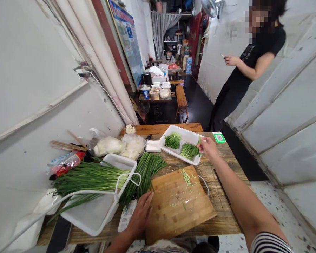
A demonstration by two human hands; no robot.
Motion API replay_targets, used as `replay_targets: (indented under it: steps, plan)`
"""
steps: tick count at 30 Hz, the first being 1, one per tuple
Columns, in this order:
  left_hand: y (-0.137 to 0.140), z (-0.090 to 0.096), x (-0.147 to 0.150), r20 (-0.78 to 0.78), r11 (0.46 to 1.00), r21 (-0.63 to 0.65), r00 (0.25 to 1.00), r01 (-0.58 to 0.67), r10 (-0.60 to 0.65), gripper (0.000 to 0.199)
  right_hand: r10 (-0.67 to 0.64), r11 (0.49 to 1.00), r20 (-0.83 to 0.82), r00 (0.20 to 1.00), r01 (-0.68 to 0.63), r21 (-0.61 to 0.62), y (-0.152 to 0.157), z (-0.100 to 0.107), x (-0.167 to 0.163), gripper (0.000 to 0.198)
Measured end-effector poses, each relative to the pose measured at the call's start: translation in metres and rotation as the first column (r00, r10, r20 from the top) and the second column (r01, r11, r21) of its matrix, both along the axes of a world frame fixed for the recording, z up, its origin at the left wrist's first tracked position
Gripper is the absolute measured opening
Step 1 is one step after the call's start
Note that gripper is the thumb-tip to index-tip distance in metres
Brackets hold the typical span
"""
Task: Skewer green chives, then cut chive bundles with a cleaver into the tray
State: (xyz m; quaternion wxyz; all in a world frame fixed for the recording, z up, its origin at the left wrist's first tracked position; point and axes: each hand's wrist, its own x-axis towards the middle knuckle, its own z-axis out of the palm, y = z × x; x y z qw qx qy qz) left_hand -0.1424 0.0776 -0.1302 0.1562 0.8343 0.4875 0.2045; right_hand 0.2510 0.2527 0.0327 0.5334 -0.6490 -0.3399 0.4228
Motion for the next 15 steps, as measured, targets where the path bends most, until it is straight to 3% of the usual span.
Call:
replay_targets:
  steps: [2, 5, 10, 12, 15]
  plan:
    - [0.010, 0.010, 0.018, 0.044, 0.999, 0.010, 0.998, 0.048, -0.049, 0.058, 0.026, 1.000, -0.069, 0.997, -0.026, -0.001, -0.006, 0.011, -0.005, 0.029]
    - [0.040, 0.040, 0.061, 0.140, 0.996, 0.048, 0.987, 0.074, -0.080, 0.059, 0.062, 0.997, -0.106, 0.992, -0.056, 0.062, -0.023, 0.025, -0.023, 0.027]
    - [0.094, 0.102, 0.137, 0.325, 0.997, 0.071, 0.944, 0.034, -0.056, 0.088, 0.054, 0.980, 0.001, 0.999, -0.053, 0.194, -0.064, 0.034, -0.074, 0.019]
    - [0.104, 0.113, 0.159, 0.409, 0.998, 0.062, 0.911, 0.030, -0.052, 0.097, 0.039, 0.970, 0.102, 0.994, -0.062, 0.235, -0.081, 0.033, -0.096, 0.015]
    - [0.105, 0.113, 0.175, 0.567, 1.000, 0.005, 0.823, 0.024, -0.023, 0.082, 0.011, 0.957, 0.250, 0.968, -0.083, 0.277, -0.103, 0.029, -0.122, 0.012]
